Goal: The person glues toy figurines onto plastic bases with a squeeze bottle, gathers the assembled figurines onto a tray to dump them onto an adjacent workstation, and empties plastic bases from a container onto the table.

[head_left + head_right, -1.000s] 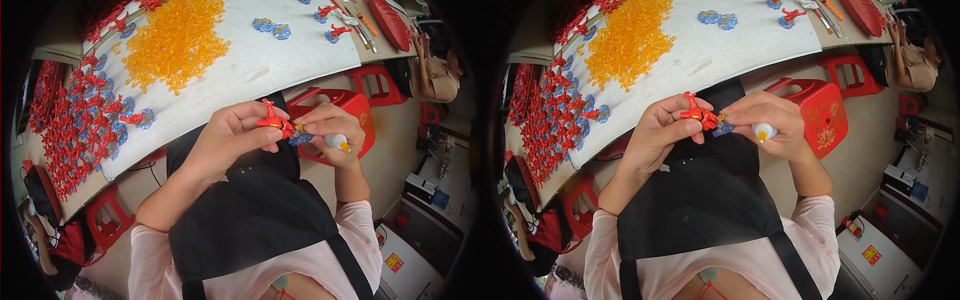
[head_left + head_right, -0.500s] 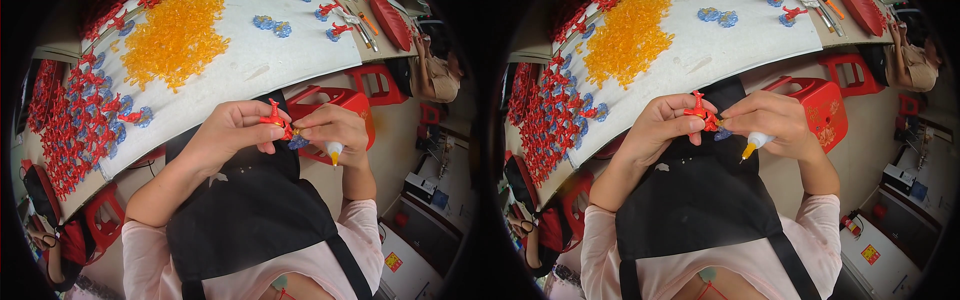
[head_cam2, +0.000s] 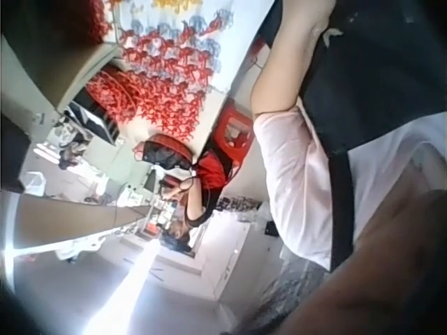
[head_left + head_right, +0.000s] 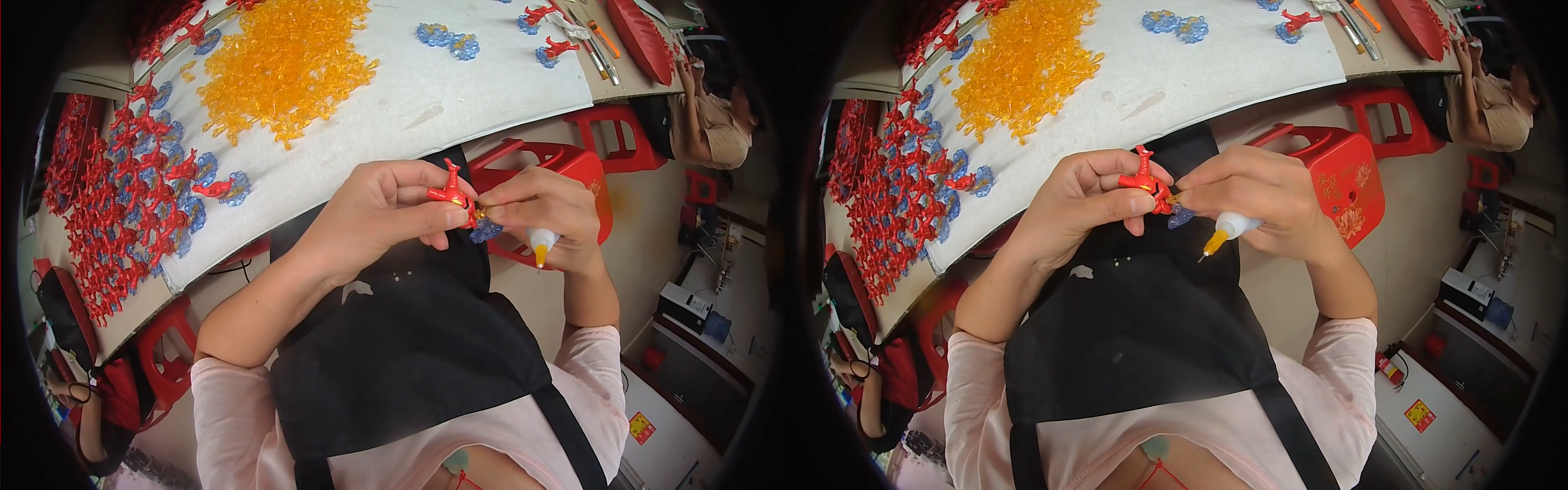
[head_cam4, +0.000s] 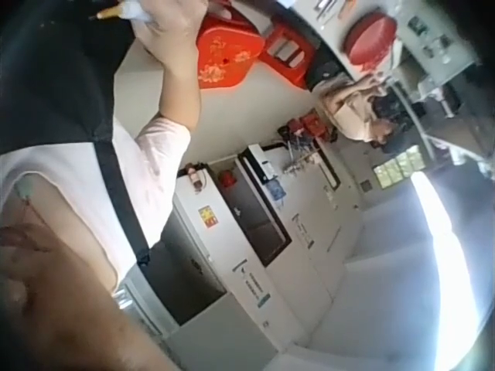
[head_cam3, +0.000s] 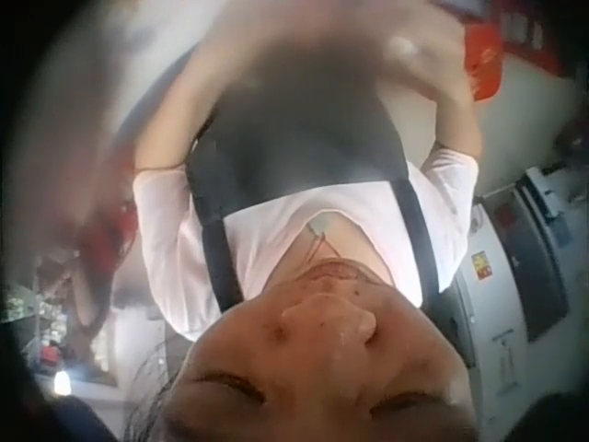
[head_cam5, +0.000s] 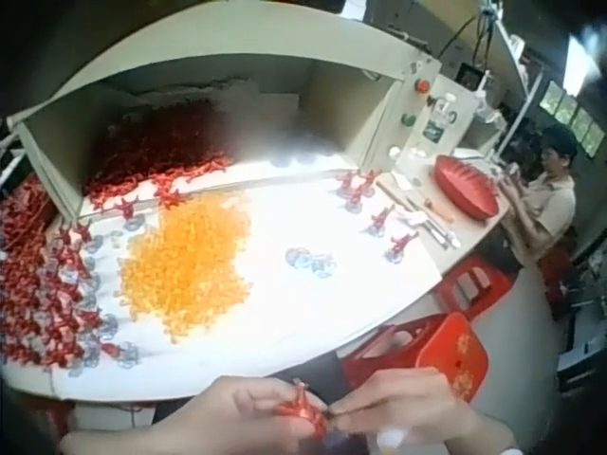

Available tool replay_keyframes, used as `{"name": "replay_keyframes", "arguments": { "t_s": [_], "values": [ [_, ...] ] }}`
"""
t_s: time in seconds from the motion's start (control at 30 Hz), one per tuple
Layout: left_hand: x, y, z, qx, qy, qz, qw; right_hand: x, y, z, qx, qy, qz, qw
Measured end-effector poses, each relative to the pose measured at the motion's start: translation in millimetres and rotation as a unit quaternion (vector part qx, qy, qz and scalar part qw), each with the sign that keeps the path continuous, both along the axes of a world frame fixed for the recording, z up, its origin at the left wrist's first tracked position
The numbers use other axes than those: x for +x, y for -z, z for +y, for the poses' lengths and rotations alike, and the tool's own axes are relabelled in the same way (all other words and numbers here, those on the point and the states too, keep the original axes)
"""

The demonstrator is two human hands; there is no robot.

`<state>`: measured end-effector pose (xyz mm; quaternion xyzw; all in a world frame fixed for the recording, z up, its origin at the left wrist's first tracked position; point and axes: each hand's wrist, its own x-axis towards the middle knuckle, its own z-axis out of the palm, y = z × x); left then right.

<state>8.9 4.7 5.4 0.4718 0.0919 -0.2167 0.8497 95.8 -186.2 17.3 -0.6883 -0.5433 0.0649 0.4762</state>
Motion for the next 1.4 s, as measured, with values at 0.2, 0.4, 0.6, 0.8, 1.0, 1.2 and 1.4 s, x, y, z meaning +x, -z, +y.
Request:
{"name": "replay_keyframes", "arguments": {
  "t_s": [0.2,0.4,0.6,0.8,1.0,1.2,1.4],
  "values": [
    [1,5,0,-0.032,0.018,0.024,0.999,0,-3,0,-0.020,-0.011,-0.056,0.998],
    [1,7,2,-0.043,0.026,0.031,0.998,0,-8,3,-0.021,-0.016,-0.030,0.999],
    [4,7,2,-0.054,0.049,0.045,0.996,1,-10,2,-0.034,-0.038,-0.051,0.997],
    [9,8,-1,-0.027,0.061,0.056,0.996,4,-12,0,-0.074,-0.038,-0.040,0.996],
    [15,4,-3,-0.003,0.036,0.035,0.999,6,-5,-1,-0.065,0.004,-0.031,0.997],
    [17,-9,2,0.040,0.036,-0.001,0.999,4,-3,2,-0.026,0.035,-0.066,0.997],
    [20,-7,2,0.068,0.043,0.003,0.997,3,2,2,-0.013,0.045,-0.049,0.998]
  ]
}}
